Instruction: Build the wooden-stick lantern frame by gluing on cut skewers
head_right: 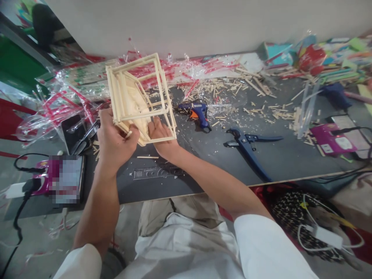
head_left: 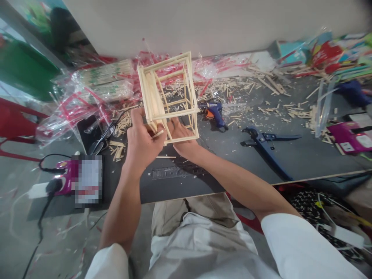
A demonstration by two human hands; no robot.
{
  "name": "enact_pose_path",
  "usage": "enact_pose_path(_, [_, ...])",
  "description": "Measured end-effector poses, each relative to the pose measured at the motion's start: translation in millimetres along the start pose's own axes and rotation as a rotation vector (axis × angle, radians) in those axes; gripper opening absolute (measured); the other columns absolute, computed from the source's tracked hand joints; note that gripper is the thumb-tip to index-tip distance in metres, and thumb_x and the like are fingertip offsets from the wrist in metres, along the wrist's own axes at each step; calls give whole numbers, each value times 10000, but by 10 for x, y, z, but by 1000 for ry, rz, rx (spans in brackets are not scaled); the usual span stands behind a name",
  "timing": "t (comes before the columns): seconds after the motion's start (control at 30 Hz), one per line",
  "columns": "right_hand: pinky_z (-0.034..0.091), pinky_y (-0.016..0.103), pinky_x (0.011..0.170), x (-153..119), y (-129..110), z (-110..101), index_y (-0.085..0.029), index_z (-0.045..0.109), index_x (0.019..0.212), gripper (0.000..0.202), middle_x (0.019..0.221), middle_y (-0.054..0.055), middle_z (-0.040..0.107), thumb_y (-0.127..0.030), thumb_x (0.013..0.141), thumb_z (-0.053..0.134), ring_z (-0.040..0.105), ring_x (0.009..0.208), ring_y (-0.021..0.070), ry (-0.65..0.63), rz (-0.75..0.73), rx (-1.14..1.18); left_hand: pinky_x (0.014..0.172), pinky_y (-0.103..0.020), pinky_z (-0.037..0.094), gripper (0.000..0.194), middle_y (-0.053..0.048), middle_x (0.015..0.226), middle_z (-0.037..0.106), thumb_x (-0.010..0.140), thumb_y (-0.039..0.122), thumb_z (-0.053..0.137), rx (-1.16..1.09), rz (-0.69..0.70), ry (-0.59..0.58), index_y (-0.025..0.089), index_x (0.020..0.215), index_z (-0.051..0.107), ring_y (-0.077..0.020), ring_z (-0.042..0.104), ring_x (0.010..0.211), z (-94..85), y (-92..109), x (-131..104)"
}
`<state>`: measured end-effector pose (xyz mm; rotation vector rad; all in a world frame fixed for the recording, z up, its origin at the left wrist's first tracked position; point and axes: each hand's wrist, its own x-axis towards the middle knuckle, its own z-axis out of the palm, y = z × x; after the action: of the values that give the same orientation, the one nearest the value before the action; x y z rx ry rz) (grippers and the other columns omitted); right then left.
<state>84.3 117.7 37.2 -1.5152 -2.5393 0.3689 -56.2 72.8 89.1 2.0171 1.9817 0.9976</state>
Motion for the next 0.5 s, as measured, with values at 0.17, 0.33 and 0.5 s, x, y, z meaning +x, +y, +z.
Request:
enact_pose_path(0.17, [513, 360, 869, 16, -12, 35, -89, 626, 1281, 411, 1413, 215, 584, -79, 1077, 270, 675, 1003, 253, 17, 2, -56, 680, -325, 525, 380, -37, 842, 730, 820, 275, 637, -37, 26, 72, 230, 1169, 494, -222, 709, 716, 75, -47, 8])
enact_pose_path(0.33, [511, 324, 859, 22, -22, 82, -128, 637, 1264, 396, 1380, 177, 612, -75, 1080, 290, 677, 978, 226, 69, 14, -113, 665, -322, 514, 383, -39, 859, 726, 803, 249, 644, -57, 19, 84, 228, 1153, 490, -210, 685, 670, 83, -56, 25])
enact_pose_path(0.5, [516, 309, 841, 11, -39, 47, -120, 635, 1269, 401, 1367, 180, 615, -64, 1075, 288, 682, 978, 223, 47, 11, -138, 656, -319, 505, 391, -26, 827, 714, 801, 257, 635, -55, 29, 88, 222, 1161, 485, -201, 666, 632, 94, -75, 30])
